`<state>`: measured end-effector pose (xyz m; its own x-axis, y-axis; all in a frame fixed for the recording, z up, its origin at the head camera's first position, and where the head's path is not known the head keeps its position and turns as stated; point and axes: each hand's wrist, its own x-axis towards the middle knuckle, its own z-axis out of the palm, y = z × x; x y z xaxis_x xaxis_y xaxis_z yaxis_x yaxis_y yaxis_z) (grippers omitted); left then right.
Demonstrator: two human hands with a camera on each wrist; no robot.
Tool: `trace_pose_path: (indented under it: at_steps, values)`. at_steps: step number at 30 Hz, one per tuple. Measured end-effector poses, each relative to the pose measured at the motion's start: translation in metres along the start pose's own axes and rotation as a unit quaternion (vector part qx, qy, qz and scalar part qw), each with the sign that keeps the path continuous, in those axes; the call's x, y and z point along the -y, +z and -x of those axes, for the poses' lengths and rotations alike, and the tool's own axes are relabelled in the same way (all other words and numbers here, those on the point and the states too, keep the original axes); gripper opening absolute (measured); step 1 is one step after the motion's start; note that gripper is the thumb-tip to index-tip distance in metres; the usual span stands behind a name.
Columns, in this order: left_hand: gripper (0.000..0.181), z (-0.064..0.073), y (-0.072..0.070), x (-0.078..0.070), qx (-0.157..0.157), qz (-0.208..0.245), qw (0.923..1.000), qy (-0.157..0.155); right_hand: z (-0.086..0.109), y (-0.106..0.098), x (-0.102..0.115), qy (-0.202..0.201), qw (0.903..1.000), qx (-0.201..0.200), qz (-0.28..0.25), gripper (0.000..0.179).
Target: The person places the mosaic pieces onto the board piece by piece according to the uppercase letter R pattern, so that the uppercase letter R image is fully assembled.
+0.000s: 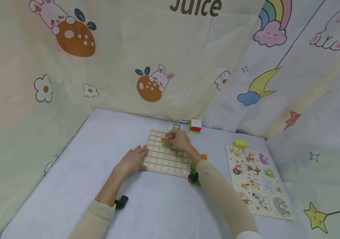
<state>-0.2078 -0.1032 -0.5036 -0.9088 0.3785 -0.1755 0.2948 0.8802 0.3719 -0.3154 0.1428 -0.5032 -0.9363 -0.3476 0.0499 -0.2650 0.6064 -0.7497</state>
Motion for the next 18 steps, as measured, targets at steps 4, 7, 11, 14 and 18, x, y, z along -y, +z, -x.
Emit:
trace_pose_path:
  at_steps: [4, 7, 11, 14, 18]
  values:
    - [0.087, 0.0, -0.001, -0.001, 0.002, 0.0, 1.0, 0.0, -0.005, 0.006, 0.002, -0.007, 0.9997, 0.003, 0.021, 0.022]
    - [0.087, 0.0, -0.002, -0.001, 0.001, -0.003, 1.0, 0.003, -0.007, 0.01, 0.002, -0.007, 0.9997, 0.003, 0.024, 0.019]
    - [0.086, 0.001, -0.002, -0.001, 0.0, -0.006, 1.0, 0.006, -0.007, 0.012, 0.002, 0.007, 0.9994, 0.005, 0.033, 0.013]
    - [0.086, 0.0, -0.002, -0.001, 0.0, -0.009, 0.9999, 0.005, -0.005, 0.013, 0.003, 0.009, 0.9993, 0.011, 0.034, 0.012]
    - [0.087, 0.0, -0.001, -0.001, 0.0, -0.007, 1.0, 0.002, -0.002, 0.013, 0.003, 0.002, 0.9994, 0.018, 0.028, 0.013]
